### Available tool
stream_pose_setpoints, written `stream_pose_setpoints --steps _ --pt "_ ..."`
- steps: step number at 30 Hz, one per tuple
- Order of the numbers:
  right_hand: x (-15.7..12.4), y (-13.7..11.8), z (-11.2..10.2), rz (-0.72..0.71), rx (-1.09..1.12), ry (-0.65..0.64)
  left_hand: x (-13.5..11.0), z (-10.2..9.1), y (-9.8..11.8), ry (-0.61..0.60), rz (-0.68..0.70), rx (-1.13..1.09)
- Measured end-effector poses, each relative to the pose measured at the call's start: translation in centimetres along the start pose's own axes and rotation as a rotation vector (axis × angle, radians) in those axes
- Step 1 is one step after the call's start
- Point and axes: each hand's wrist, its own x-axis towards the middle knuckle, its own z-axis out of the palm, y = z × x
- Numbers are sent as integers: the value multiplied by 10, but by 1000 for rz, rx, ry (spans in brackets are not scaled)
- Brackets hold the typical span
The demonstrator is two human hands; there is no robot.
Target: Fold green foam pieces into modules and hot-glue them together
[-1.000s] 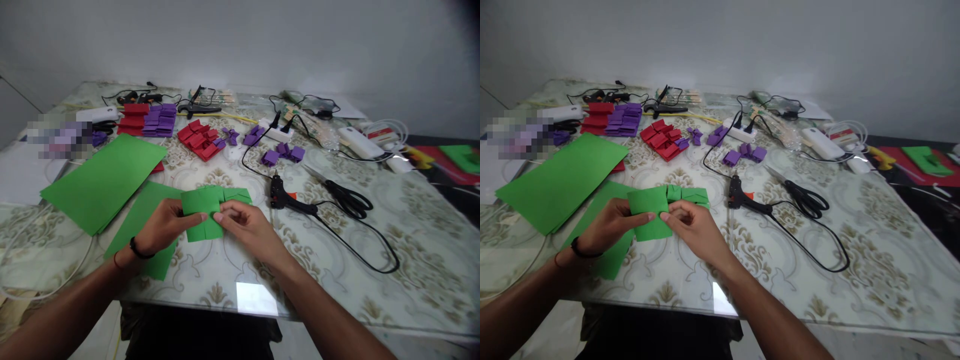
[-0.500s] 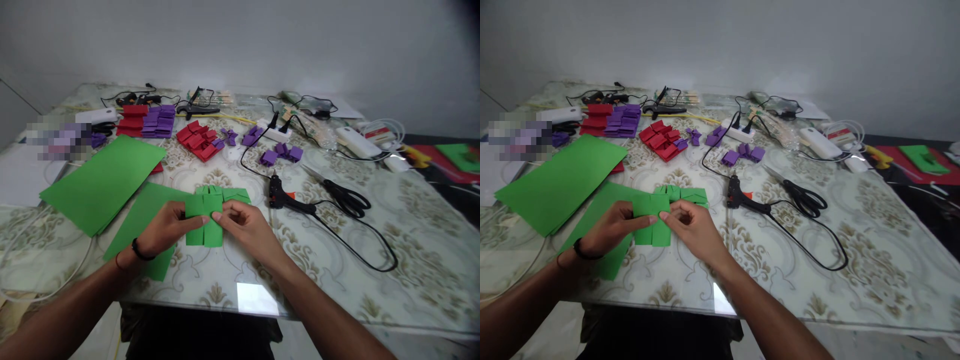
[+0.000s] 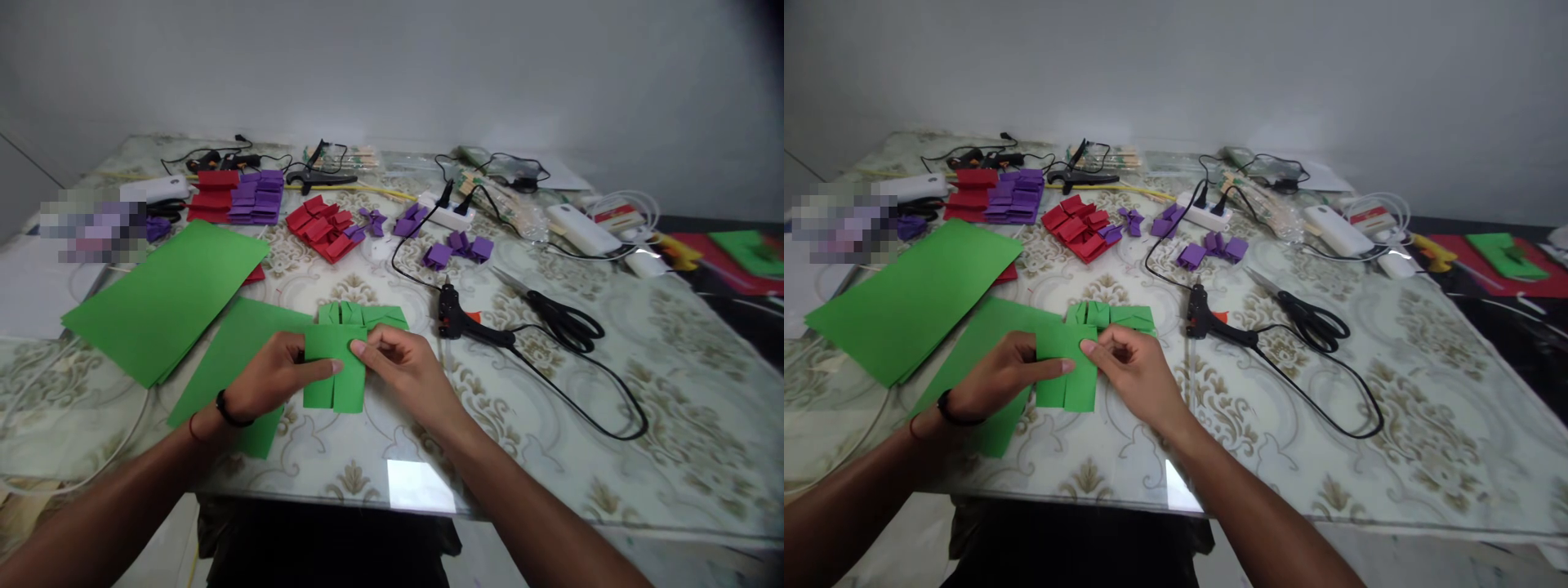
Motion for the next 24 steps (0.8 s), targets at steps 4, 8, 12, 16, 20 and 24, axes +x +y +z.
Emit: stream_pose_setpoints --steps 4,8,12,16,20,24 --pt "0 -2 0 -23 1 29 0 0 0 -37 12 -37" --pt "1 0 0 -32 24 34 0 0 2 -59 0 -46" --pt "1 3 -1 -25 79 48 0 0 3 -78 -12 -39" --pt "0 5 -3 -36 97 25 0 -1 4 -107 -12 -17" --pt "0 3 -4 -56 77 19 0 -1 3 -88 -3 35" --pt "1 3 -5 -78 41 27 0 -2 0 -76 -2 88"
